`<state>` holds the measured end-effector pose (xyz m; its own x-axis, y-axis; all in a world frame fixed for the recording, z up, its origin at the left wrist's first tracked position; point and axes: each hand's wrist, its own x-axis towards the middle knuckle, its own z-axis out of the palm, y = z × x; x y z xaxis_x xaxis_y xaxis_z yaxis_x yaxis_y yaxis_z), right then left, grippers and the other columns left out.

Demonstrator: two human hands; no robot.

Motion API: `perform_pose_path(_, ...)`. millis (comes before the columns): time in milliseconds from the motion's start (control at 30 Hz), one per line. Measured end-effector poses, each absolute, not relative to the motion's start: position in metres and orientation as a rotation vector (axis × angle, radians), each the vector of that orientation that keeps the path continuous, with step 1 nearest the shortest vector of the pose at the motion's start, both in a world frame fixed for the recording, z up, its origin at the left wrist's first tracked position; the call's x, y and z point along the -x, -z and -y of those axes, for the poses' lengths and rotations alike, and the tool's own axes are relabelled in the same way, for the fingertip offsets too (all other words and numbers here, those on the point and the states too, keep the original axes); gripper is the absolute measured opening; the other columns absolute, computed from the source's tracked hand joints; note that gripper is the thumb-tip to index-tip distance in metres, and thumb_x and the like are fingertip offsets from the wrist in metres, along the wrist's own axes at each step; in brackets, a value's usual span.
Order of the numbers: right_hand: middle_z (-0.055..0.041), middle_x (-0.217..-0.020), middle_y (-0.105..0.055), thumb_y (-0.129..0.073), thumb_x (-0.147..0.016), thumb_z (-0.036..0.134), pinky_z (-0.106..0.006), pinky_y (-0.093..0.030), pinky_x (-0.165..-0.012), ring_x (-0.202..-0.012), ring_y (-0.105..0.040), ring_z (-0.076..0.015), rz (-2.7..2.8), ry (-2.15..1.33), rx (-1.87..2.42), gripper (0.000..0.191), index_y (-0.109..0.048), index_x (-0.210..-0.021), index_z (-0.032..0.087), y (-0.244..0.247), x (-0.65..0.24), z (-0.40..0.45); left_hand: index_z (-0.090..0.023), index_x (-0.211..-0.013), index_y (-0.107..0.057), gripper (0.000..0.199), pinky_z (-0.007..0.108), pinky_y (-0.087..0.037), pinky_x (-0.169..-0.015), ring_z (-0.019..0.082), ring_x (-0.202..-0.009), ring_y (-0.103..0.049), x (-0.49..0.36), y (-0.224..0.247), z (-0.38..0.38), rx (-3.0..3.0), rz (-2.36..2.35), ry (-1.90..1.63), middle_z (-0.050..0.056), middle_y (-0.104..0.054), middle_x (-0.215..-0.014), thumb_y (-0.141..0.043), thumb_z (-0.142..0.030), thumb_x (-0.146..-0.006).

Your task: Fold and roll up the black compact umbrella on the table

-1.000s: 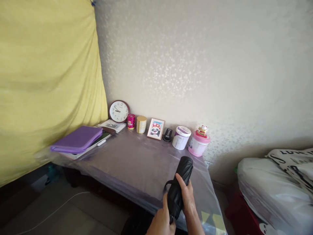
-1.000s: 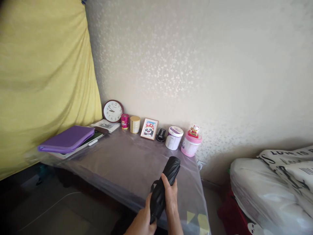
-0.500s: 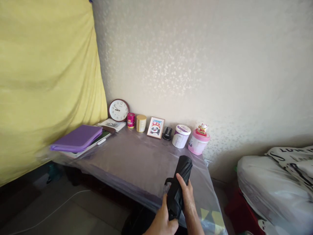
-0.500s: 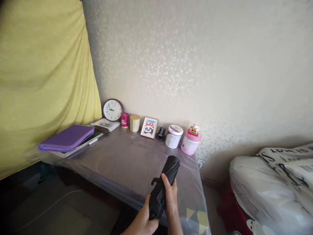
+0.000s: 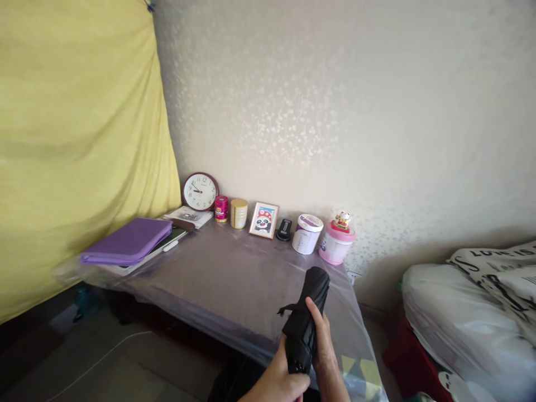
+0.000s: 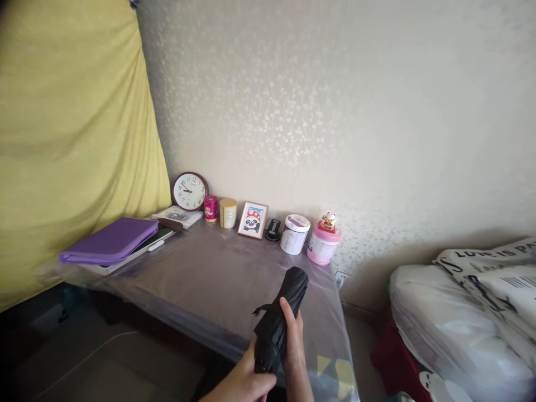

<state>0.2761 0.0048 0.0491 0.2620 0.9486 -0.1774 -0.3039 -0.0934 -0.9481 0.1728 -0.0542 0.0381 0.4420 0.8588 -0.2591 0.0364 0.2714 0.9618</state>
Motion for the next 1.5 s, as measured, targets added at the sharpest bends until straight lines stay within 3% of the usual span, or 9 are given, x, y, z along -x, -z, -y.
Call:
perform_pose_path(133,0.0005,-0.062,-0.063,-0.067,-0.061,0.045,-0.031,-0.05,-0.053,-0.057,-0.062,-0.0204,0.712,-1.285,1.196,0.047,-0.052,-0.095,0.017,-0.049,-0.271,-0.006,-0.016,-0.136,-0.009,0.08,0.031,-0.043,-0.075,0.022,-0.089,-0.059,-0.173,-0.025,0.055,-1.596,-1.431,-0.704,0.012,-0.061,-0.099,-0.048,-0.008,-0.067)
perform_pose_path(200,0.0009,-0.062,-0.063,-0.068,-0.061,0.045,-0.031,-0.05,-0.054,-0.057,-0.062,-0.0204,0.699,-1.255,1.208,0.046,-0.052,-0.093,0.017,-0.046,-0.27,-0.007,-0.017,-0.137,-0.006,0.082,0.034,-0.043,-0.078,0.026,-0.095,-0.058,-0.167,-0.027,0.054,-1.695,-1.507,-0.612,0.014,-0.06,-0.103,-0.049,-0.008,-0.067)
perform_pose_path(433,-0.0005,-0.062,-0.063,-0.063,-0.063,0.05,-0.029,-0.05,-0.055,-0.058,-0.06,-0.0192,0.69,-1.183,1.286,0.049,-0.058,-0.093,0.012,-0.04,-0.272,-0.008,-0.031,-0.135,0.006,0.079,0.023,-0.044,-0.039,0.013,-0.047,-0.056,-0.154,-0.058,0.047,-1.222,-1.037,-0.735,0.003,-0.061,-0.087,-0.047,-0.04,-0.077)
perform_pose_path(600,-0.0064,-0.087,-0.065,-0.059,-0.065,0.052,-0.032,-0.049,-0.073,-0.086,-0.061,-0.0247,0.971,-0.917,1.45,0.057,-0.054,-0.105,0.012,-0.033,-0.282,-0.017,-0.035,-0.135,-0.001,0.076,0.02,-0.038,-0.031,0.007,-0.036,-0.047,-0.156,-0.049,0.036,-1.364,-1.135,-0.792,0.005,-0.06,-0.094,-0.048,-0.039,-0.076)
perform_pose_path(733,-0.0146,-0.113,-0.053,-0.056,-0.068,0.054,-0.039,-0.045,-0.082,-0.102,-0.053,-0.0289,1.273,-0.43,1.593,0.069,-0.042,-0.123,0.014,-0.02,-0.29,-0.025,-0.03,-0.136,-0.013,0.075,0.028,-0.05,-0.062,0.015,-0.069,-0.061,-0.151,-0.031,0.022,-1.624,-1.248,-0.829,0.008,-0.054,-0.115,-0.052,-0.031,-0.072)
perform_pose_path(800,-0.0143,-0.121,-0.046,-0.054,-0.069,0.053,-0.041,-0.045,-0.082,-0.104,-0.051,-0.0293,1.356,-0.31,1.598,0.066,-0.041,-0.125,0.019,-0.013,-0.292,-0.028,-0.026,-0.135,-0.022,0.074,0.032,-0.043,-0.085,0.02,-0.098,-0.055,-0.149,-0.021,0.015,-1.757,-1.303,-0.853,0.007,-0.051,-0.12,-0.054,-0.027,-0.069)
perform_pose_path(900,-0.0091,-0.123,-0.042,-0.046,-0.078,0.046,-0.038,-0.041,-0.09,-0.107,-0.05,-0.024,1.564,-0.282,1.493,0.045,-0.051,-0.117,0.024,-0.002,-0.294,-0.032,-0.027,-0.134,-0.024,0.071,0.031,-0.036,-0.093,0.021,-0.109,-0.048,-0.149,-0.011,0.009,-1.861,-1.375,-0.742,0.007,-0.049,-0.121,-0.053,-0.028,-0.07)
perform_pose_path(1100,-0.0048,-0.12,-0.049,-0.043,-0.083,0.034,-0.035,-0.036,-0.097,-0.109,-0.048,-0.0189,1.75,-0.438,1.26,0.028,-0.061,-0.104,0.026,0.008,-0.302,-0.032,-0.031,-0.134,-0.023,0.063,0.032,-0.039,-0.085,0.023,-0.099,-0.054,-0.151,-0.01,0.009,-1.958,-1.554,-0.54,0.008,-0.05,-0.112,-0.048,-0.03,-0.076)
perform_pose_path(1500,-0.0059,-0.098,-0.058,-0.052,-0.077,0.031,-0.029,-0.043,-0.078,-0.089,-0.054,-0.0177,1.564,-0.697,1.096,0.013,-0.06,-0.08,0.021,-0.003,-0.301,-0.023,-0.031,-0.135,-0.02,0.063,0.03,-0.038,-0.083,0.022,-0.095,-0.055,-0.152,-0.016,0.012,-1.981,-1.565,-0.441,0.008,-0.051,-0.112,-0.045,-0.032,-0.078)
